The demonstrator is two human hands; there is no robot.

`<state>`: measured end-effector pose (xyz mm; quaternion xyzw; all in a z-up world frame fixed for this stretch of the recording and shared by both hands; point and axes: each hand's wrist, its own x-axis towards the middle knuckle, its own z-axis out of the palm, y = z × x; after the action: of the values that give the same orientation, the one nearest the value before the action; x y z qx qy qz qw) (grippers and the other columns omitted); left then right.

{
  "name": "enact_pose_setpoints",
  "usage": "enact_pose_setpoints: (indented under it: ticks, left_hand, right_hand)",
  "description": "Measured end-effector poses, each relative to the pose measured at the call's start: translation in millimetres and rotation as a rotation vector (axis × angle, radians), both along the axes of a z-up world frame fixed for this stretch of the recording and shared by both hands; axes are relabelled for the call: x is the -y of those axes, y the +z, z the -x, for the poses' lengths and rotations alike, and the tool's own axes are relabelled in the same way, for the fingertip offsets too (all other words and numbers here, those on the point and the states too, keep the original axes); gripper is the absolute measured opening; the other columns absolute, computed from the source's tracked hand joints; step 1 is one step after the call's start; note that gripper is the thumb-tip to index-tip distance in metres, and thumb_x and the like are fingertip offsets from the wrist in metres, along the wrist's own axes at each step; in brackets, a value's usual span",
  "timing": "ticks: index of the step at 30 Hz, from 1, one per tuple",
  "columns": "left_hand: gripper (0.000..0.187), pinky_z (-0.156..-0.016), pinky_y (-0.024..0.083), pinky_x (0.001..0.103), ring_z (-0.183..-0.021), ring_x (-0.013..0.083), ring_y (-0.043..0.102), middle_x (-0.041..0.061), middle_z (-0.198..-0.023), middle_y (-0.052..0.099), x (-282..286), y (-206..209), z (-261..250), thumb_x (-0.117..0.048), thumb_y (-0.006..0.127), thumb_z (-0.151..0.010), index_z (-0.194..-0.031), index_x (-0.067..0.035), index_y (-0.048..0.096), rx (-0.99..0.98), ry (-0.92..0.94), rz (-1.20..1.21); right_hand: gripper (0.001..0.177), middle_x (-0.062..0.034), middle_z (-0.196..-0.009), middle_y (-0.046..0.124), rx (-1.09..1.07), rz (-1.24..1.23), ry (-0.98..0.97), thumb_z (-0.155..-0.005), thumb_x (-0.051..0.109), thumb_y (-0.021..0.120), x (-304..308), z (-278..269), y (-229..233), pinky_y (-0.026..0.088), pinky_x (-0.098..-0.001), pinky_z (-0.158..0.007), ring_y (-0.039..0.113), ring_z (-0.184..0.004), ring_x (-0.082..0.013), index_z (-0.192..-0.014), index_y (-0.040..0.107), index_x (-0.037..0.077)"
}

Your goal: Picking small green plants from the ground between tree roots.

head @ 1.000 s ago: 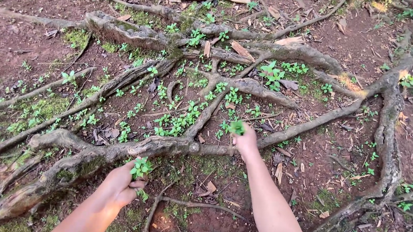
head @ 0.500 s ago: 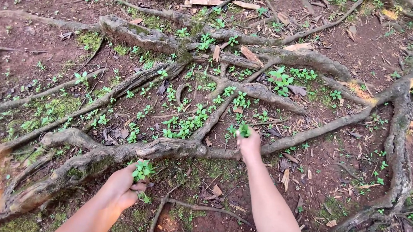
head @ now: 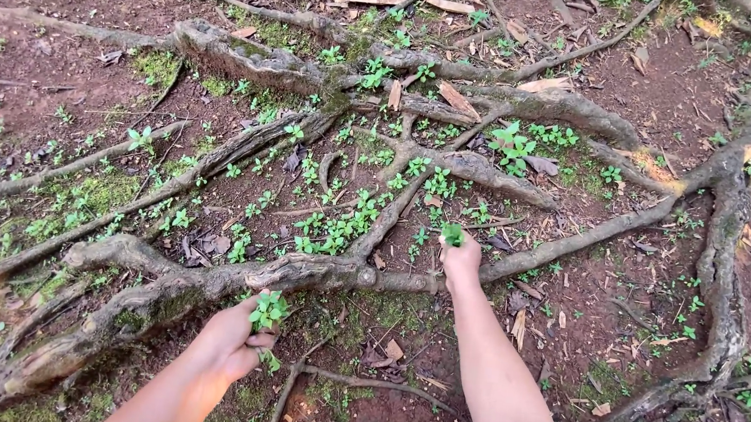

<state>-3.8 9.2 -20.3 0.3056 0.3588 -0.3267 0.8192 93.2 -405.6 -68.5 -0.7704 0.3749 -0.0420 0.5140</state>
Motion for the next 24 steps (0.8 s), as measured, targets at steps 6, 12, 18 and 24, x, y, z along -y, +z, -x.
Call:
enact_pose_setpoints:
  ticks: [6, 12, 18, 24]
  left_hand:
    - [0.022, -0.041, 0.022, 0.022, -0.06, 0.0115, 0.041, 0.005, -0.079, 0.054, 1.9, 10.8, -1.5, -0.021, 0.04, -0.109, -0.109, -0.006, 0.056, -0.045, 0.009, -0.056]
    - [0.025, -0.041, 0.024, 0.022, -0.061, 0.0111, 0.04, 0.006, -0.082, 0.054, 5.1, 13.9, -3.3, -0.019, 0.036, -0.109, -0.116, -0.007, 0.057, -0.064, 0.018, -0.074]
    - [0.029, -0.042, 0.024, 0.021, -0.064, 0.0118, 0.042, 0.008, -0.085, 0.055, 4.3, 23.8, -4.3, -0.013, 0.032, -0.109, -0.123, -0.01, 0.056, -0.074, 0.028, -0.069]
    - [0.031, -0.042, 0.025, 0.021, -0.065, 0.0125, 0.042, 0.009, -0.086, 0.055, 2.0, 27.5, -3.2, -0.013, 0.033, -0.109, -0.129, -0.006, 0.055, -0.068, 0.027, -0.081]
  right_hand:
    - [0.035, -0.0129, -0.108, 0.071, -0.006, 0.032, 0.218, -0.095, -0.003, 0.062, -22.0, 0.8, 41.0, 0.043, -0.0273, -0.054, 0.054, -0.066, -0.0116, -0.127, 0.069, 0.01]
    - [0.023, -0.0096, -0.106, 0.078, -0.14, 0.558, 0.626, -0.099, 0.007, 0.067, -16.5, -18.8, -20.6, 0.048, -0.0216, -0.066, 0.06, -0.075, -0.0046, -0.118, 0.078, 0.013]
    - [0.046, -0.0115, -0.104, 0.07, -0.185, 0.087, 0.219, -0.094, -0.002, 0.062, -40.5, -4.2, 39.6, 0.045, -0.025, -0.055, 0.053, -0.065, -0.0122, -0.137, 0.061, 0.012]
    - [0.025, -0.0144, -0.096, 0.067, -0.026, -0.034, 0.254, -0.098, 0.005, 0.065, -18.8, 1.2, 42.8, 0.04, -0.0256, -0.052, 0.049, -0.061, -0.0109, -0.123, 0.07, 0.006]
